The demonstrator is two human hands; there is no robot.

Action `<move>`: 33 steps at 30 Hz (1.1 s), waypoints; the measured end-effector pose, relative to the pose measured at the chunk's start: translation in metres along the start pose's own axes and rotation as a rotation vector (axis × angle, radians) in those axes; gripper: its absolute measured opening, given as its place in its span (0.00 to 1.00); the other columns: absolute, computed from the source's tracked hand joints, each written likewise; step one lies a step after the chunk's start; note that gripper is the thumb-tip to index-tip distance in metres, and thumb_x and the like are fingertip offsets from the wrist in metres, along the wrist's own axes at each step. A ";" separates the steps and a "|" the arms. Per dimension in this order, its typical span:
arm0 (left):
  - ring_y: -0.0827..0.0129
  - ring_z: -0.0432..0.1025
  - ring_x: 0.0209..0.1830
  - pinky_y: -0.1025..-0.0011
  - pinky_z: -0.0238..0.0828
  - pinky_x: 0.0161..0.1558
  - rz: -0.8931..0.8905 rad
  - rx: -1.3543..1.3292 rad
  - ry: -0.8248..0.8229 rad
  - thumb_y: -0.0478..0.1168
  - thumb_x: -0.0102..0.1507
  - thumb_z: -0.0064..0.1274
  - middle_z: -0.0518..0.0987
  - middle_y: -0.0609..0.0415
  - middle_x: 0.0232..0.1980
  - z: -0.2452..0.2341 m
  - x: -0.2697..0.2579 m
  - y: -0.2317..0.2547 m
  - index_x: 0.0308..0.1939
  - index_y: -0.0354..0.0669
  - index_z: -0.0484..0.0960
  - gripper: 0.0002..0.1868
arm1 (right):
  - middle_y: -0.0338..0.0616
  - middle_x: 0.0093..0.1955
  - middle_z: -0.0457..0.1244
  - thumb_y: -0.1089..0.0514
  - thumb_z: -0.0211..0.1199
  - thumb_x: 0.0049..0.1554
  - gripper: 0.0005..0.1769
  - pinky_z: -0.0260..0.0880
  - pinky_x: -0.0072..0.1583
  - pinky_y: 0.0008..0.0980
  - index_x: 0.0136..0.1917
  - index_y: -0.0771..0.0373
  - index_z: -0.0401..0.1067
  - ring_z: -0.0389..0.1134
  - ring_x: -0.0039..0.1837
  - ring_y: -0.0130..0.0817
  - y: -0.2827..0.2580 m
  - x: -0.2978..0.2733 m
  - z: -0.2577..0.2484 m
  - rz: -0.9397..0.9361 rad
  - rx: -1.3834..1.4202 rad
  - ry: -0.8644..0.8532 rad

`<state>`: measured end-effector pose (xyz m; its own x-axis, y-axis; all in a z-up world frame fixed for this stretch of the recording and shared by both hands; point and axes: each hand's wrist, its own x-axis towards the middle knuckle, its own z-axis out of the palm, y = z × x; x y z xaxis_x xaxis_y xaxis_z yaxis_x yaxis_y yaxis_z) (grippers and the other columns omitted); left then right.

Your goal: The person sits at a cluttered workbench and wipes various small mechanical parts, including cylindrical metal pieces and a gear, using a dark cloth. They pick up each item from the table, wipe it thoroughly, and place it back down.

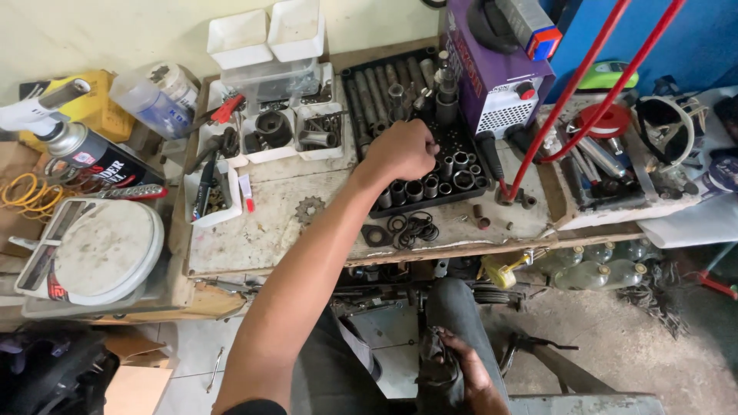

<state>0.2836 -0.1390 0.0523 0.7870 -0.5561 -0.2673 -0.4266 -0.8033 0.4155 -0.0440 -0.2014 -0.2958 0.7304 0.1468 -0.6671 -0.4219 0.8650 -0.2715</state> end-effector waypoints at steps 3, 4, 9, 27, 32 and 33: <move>0.71 0.72 0.15 0.72 0.69 0.24 0.094 -0.105 0.194 0.36 0.66 0.50 0.85 0.55 0.28 0.012 -0.006 -0.028 0.40 0.41 0.87 0.09 | 0.42 0.49 0.68 0.59 0.54 0.62 0.18 0.62 0.41 0.24 0.63 0.66 0.73 0.63 0.39 0.26 0.002 0.005 -0.005 -0.003 -0.003 -0.063; 0.70 0.76 0.19 0.71 0.75 0.29 0.153 -0.143 0.289 0.34 0.64 0.53 0.84 0.57 0.27 0.017 -0.007 -0.040 0.32 0.42 0.86 0.08 | 0.41 0.48 0.67 0.60 0.54 0.63 0.15 0.60 0.38 0.22 0.62 0.65 0.72 0.61 0.37 0.24 0.003 0.008 -0.007 -0.017 0.006 -0.071; 0.62 0.76 0.40 0.63 0.75 0.47 -0.061 -0.040 0.502 0.27 0.59 0.56 0.83 0.52 0.45 -0.020 -0.040 -0.092 0.47 0.44 0.88 0.15 | 0.43 0.54 0.67 0.59 0.54 0.61 0.20 0.59 0.46 0.28 0.65 0.67 0.72 0.62 0.45 0.30 0.003 0.012 -0.015 -0.031 -0.077 0.030; 0.54 0.64 0.65 0.37 0.48 0.66 0.050 0.093 0.368 0.29 0.59 0.56 0.75 0.54 0.60 -0.035 -0.020 -0.186 0.61 0.56 0.78 0.27 | 0.51 0.63 0.67 0.60 0.56 0.60 0.25 0.58 0.57 0.35 0.67 0.75 0.73 0.62 0.58 0.40 -0.004 -0.014 0.029 -0.083 -0.219 0.235; 0.62 0.75 0.26 0.63 0.68 0.37 0.296 -0.168 0.649 0.21 0.57 0.54 0.86 0.50 0.37 -0.043 -0.048 -0.166 0.57 0.42 0.79 0.25 | 0.52 0.65 0.65 0.59 0.54 0.61 0.26 0.56 0.60 0.38 0.69 0.74 0.71 0.61 0.59 0.43 -0.007 -0.026 0.046 -0.023 -0.185 0.256; 0.62 0.77 0.33 0.63 0.69 0.39 0.286 -0.267 0.654 0.20 0.59 0.52 0.86 0.51 0.43 -0.046 -0.059 -0.156 0.59 0.46 0.77 0.27 | 0.57 0.64 0.66 0.60 0.54 0.60 0.26 0.58 0.62 0.42 0.68 0.77 0.71 0.63 0.60 0.48 -0.007 -0.033 0.057 -0.069 -0.189 0.277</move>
<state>0.3244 0.0285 0.0435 0.8011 -0.4291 0.4174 -0.5970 -0.5219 0.6093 -0.0343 -0.1848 -0.2319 0.5982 -0.0673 -0.7985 -0.4877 0.7601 -0.4295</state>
